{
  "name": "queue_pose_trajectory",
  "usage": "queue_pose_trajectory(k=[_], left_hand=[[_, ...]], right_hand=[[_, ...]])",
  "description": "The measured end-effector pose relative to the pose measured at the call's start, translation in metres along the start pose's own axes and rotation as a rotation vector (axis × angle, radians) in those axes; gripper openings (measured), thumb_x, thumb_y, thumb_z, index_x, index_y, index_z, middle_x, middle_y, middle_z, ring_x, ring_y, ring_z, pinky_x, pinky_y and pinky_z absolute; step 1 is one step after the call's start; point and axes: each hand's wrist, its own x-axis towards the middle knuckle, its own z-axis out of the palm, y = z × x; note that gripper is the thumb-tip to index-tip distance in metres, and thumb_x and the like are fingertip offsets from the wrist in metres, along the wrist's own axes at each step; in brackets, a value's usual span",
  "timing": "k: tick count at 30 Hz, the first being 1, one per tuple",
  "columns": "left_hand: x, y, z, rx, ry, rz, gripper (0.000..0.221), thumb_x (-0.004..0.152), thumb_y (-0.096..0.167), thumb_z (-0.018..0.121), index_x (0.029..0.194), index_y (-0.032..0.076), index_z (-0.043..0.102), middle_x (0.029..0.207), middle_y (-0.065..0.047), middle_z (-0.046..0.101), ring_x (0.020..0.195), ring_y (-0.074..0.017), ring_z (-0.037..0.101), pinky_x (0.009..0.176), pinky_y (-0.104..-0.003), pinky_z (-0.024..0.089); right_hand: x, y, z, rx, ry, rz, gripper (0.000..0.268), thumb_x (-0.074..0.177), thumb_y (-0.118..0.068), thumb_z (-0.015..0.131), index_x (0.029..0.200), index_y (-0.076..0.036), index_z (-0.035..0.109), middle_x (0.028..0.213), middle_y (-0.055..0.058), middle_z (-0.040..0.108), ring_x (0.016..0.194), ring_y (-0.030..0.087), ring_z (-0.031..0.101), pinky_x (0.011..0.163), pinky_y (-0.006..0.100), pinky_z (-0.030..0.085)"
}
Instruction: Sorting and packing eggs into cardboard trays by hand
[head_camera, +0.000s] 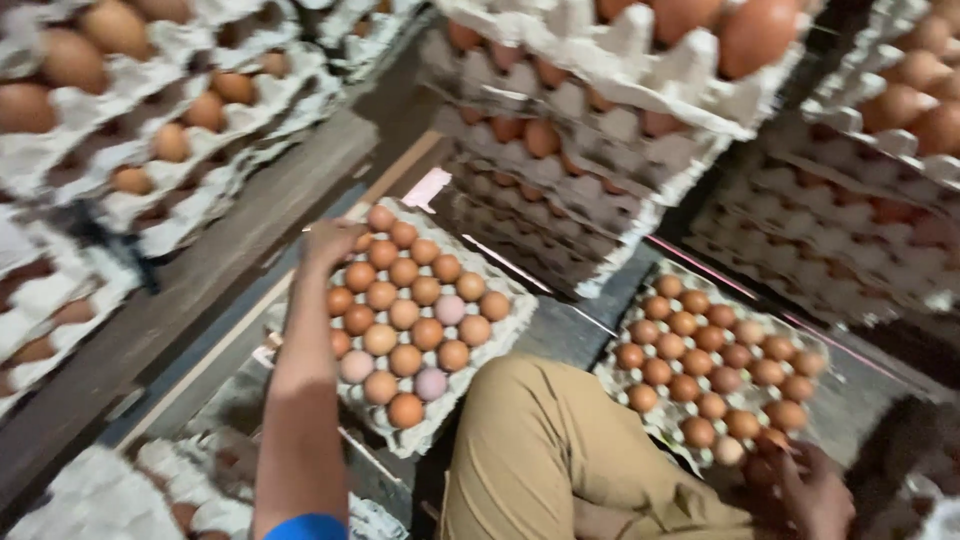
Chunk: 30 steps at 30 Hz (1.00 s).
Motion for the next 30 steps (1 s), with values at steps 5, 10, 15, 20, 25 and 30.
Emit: queue_pose_trajectory(k=[5,10,15,20,25,30], left_hand=[[0.025,-0.026,0.028,0.07,0.273,0.079,0.064,0.076,0.053,0.068,0.115,0.006,0.054,0.11,-0.023,0.067,0.104,-0.0426,0.062,0.085,-0.047,0.045],[-0.042,0.04,0.019,0.231,0.3,-0.004,0.049,0.087,0.051,0.056,0.113,0.012,0.072,0.106,-0.03,0.064,0.096,-0.0501,0.062,0.08,-0.054,0.05],[-0.082,0.112,0.038,0.722,0.03,-0.151,0.052,0.098,0.033,0.027,0.13,0.01,0.06,0.119,-0.019,0.073,0.117,-0.0349,0.064,0.096,-0.038,0.039],[-0.287,0.281,0.058,0.423,-0.377,0.306,0.048,0.087,0.006,0.031,0.122,-0.016,0.056,0.116,-0.046,0.057,0.117,-0.0614,0.043,0.1,-0.063,0.033],[-0.242,0.262,0.218,0.375,-0.594,0.765,0.032,0.09,0.033,0.054,0.107,0.012,0.072,0.099,-0.02,0.073,0.102,-0.0449,0.064,0.083,-0.054,0.052],[-0.203,0.27,0.417,0.451,-0.366,0.998,0.033,0.078,0.041,0.067,0.105,0.022,0.064,0.11,-0.005,0.062,0.11,-0.03,0.061,0.085,-0.048,0.054]], right_hand=[[-0.022,-0.022,-0.015,0.073,0.009,0.008,0.05,0.087,-0.056,0.054,0.12,-0.022,0.07,0.106,0.005,0.077,0.104,0.021,0.069,0.088,0.034,0.039],[-0.018,-0.015,-0.012,0.031,0.059,0.025,0.04,0.087,-0.052,0.053,0.114,-0.028,0.068,0.099,0.003,0.078,0.108,0.024,0.067,0.088,0.037,0.041],[-0.03,-0.043,-0.033,0.093,0.036,0.053,0.039,0.086,-0.045,0.05,0.116,-0.027,0.067,0.106,-0.002,0.074,0.099,0.022,0.068,0.091,0.037,0.031],[-0.014,-0.024,-0.017,0.084,0.062,0.051,0.034,0.09,-0.041,0.055,0.121,-0.03,0.066,0.11,-0.002,0.074,0.105,0.025,0.068,0.096,0.043,0.034],[-0.017,-0.029,-0.03,0.162,0.135,0.064,0.03,0.091,-0.032,0.058,0.117,-0.022,0.07,0.107,0.007,0.074,0.102,0.032,0.068,0.09,0.047,0.043],[-0.017,-0.025,-0.026,0.218,0.158,0.059,0.029,0.09,-0.033,0.059,0.114,-0.022,0.07,0.104,0.006,0.075,0.098,0.031,0.07,0.094,0.044,0.041]])
